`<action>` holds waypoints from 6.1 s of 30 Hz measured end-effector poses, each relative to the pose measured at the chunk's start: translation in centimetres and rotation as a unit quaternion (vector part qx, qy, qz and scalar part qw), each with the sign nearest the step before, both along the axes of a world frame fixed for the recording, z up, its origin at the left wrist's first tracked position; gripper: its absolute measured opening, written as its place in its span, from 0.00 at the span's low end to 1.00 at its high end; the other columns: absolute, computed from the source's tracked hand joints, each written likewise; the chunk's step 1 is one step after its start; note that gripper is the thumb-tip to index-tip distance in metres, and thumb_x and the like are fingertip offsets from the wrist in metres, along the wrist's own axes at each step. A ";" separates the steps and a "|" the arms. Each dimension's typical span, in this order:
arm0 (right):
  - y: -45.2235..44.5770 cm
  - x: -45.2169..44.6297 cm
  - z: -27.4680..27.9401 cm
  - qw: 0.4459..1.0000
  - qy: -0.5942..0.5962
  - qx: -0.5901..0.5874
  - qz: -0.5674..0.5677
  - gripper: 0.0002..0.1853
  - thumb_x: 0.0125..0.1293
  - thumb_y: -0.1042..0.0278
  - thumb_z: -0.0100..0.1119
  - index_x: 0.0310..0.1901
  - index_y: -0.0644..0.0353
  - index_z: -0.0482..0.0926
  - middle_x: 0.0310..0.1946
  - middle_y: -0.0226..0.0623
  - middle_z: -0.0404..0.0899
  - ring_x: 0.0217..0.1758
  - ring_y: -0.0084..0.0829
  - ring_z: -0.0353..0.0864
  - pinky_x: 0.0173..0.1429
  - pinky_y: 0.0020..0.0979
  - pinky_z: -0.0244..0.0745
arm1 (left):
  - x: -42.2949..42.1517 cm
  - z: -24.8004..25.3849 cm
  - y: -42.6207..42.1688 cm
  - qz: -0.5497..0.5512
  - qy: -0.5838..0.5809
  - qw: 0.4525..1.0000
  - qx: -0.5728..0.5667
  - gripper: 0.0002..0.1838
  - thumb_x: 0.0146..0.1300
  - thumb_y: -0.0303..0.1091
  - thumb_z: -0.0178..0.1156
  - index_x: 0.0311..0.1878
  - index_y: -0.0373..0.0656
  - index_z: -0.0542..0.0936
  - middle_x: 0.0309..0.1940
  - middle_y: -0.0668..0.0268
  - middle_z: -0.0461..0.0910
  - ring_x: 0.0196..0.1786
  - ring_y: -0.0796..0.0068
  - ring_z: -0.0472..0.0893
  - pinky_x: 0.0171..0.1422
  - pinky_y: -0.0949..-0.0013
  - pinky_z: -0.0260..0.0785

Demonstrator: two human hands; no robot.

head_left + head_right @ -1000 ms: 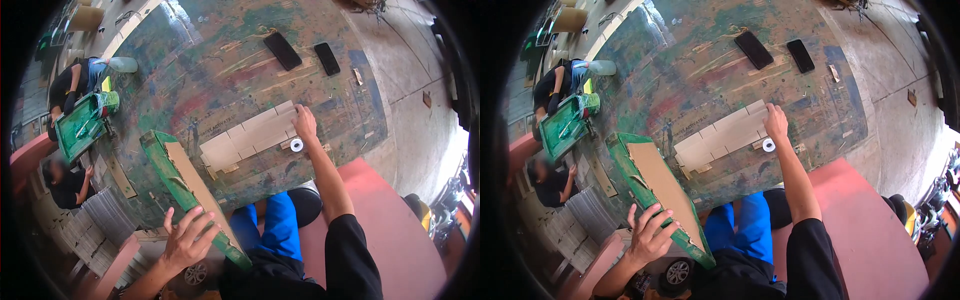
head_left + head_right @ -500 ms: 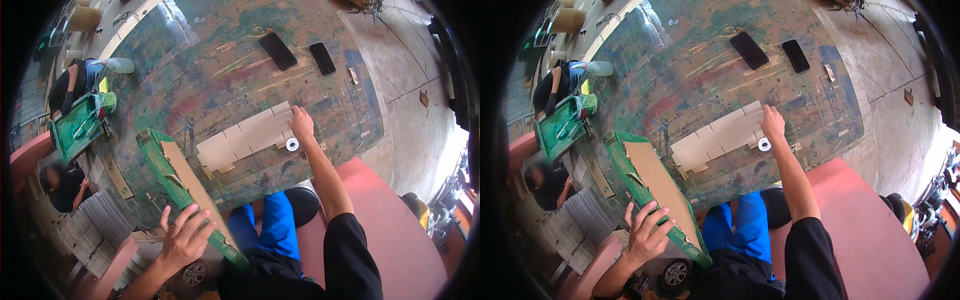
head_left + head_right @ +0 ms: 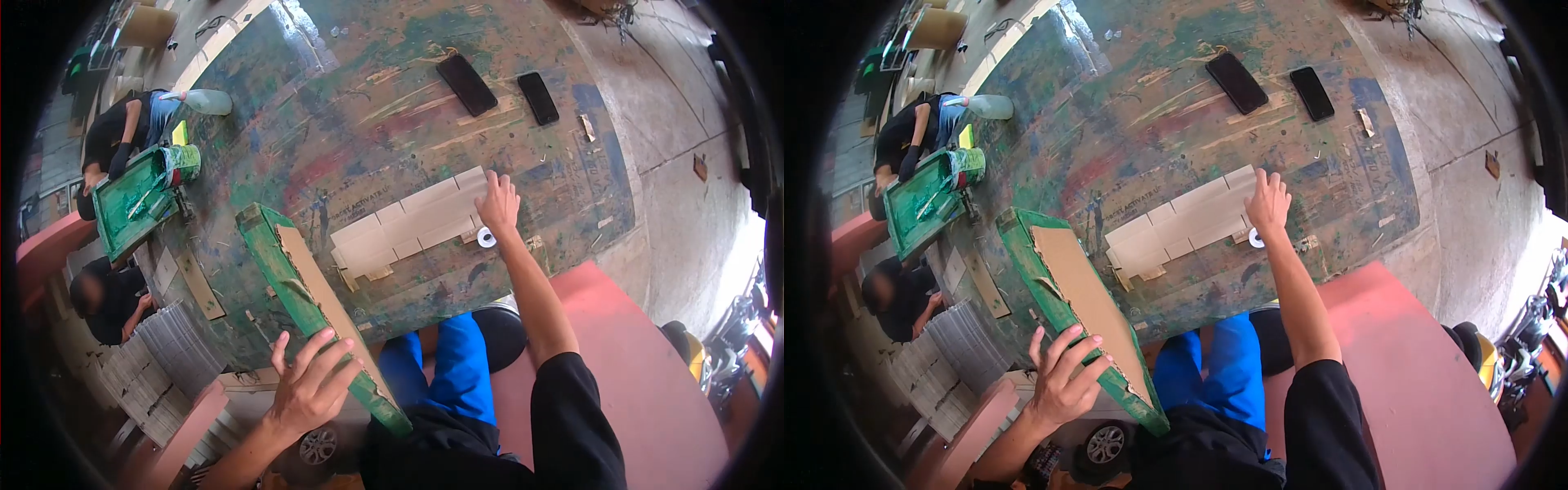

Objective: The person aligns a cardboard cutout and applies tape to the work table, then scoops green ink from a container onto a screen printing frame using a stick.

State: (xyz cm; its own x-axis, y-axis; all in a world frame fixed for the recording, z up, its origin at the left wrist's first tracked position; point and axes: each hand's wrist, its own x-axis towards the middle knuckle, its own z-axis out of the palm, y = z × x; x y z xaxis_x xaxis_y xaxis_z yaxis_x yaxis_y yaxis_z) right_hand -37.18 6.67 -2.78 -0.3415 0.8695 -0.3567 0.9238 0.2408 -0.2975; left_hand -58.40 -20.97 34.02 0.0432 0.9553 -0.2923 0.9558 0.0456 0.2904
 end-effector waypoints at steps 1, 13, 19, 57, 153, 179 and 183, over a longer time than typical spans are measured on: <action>-0.3 -0.8 0.0 1.000 0.013 0.008 0.007 0.34 0.55 0.62 0.71 0.65 0.52 0.70 0.57 0.46 0.74 0.61 0.50 0.76 0.59 0.50 0.75 | 0.0 0.0 0.0 0.000 0.000 1.000 0.000 0.13 0.58 0.32 0.68 0.47 0.57 0.87 0.61 0.73 0.79 0.72 0.65 0.71 0.81 0.37 0.40; -12.0 -11.9 -3.0 0.953 0.100 0.055 0.280 0.23 0.69 0.67 0.54 0.65 0.54 0.74 0.70 0.39 0.65 0.76 0.43 0.61 0.75 0.60 0.60 | 0.2 -0.3 -0.1 -0.004 -0.004 1.000 0.016 0.19 0.50 0.25 0.64 0.46 0.54 0.88 0.60 0.69 0.79 0.73 0.60 0.69 0.81 0.37 0.39; -12.5 -12.3 -2.0 0.951 0.037 0.012 0.306 0.25 0.71 0.68 0.52 0.70 0.54 0.70 0.73 0.40 0.63 0.80 0.44 0.57 0.76 0.61 0.60 | 0.2 -0.4 -0.2 -0.003 -0.004 1.000 0.021 0.19 0.50 0.25 0.63 0.46 0.54 0.88 0.60 0.69 0.79 0.73 0.60 0.70 0.81 0.37 0.40; -4.8 -0.7 -2.1 0.993 0.107 0.042 -0.032 0.42 0.52 0.65 0.70 0.72 0.52 0.67 0.71 0.51 0.63 0.71 0.56 0.64 0.64 0.54 0.73 | 0.8 -0.3 0.1 0.012 0.001 1.000 0.016 0.19 0.50 0.25 0.66 0.46 0.55 0.86 0.61 0.71 0.79 0.73 0.63 0.70 0.81 0.39 0.39; -4.1 5.0 -5.1 0.989 0.146 0.008 -0.025 0.30 0.66 0.60 0.65 0.68 0.60 0.73 0.64 0.55 0.73 0.67 0.55 0.73 0.71 0.48 0.68 | 12.4 -28.6 -7.8 0.311 -0.236 0.920 -0.036 0.27 0.57 0.27 0.62 0.63 0.45 0.78 0.66 0.48 0.71 0.69 0.44 0.71 0.70 0.45 0.66; -4.0 4.6 -3.4 0.988 0.149 -0.017 -0.024 0.30 0.66 0.61 0.64 0.68 0.63 0.72 0.64 0.57 0.73 0.68 0.55 0.72 0.72 0.47 0.68 | 9.2 -27.8 -11.4 0.424 -0.441 0.763 -0.209 0.21 0.66 0.28 0.62 0.63 0.44 0.78 0.59 0.58 0.78 0.64 0.61 0.78 0.67 0.59 0.71; -4.1 4.3 -2.4 0.989 0.142 -0.033 -0.032 0.30 0.66 0.61 0.65 0.68 0.63 0.72 0.64 0.55 0.73 0.69 0.54 0.71 0.72 0.46 0.67 | 8.6 -16.5 -5.5 0.405 -0.656 0.635 -0.045 0.16 0.69 0.28 0.62 0.59 0.41 0.78 0.53 0.64 0.80 0.57 0.70 0.79 0.63 0.62 0.72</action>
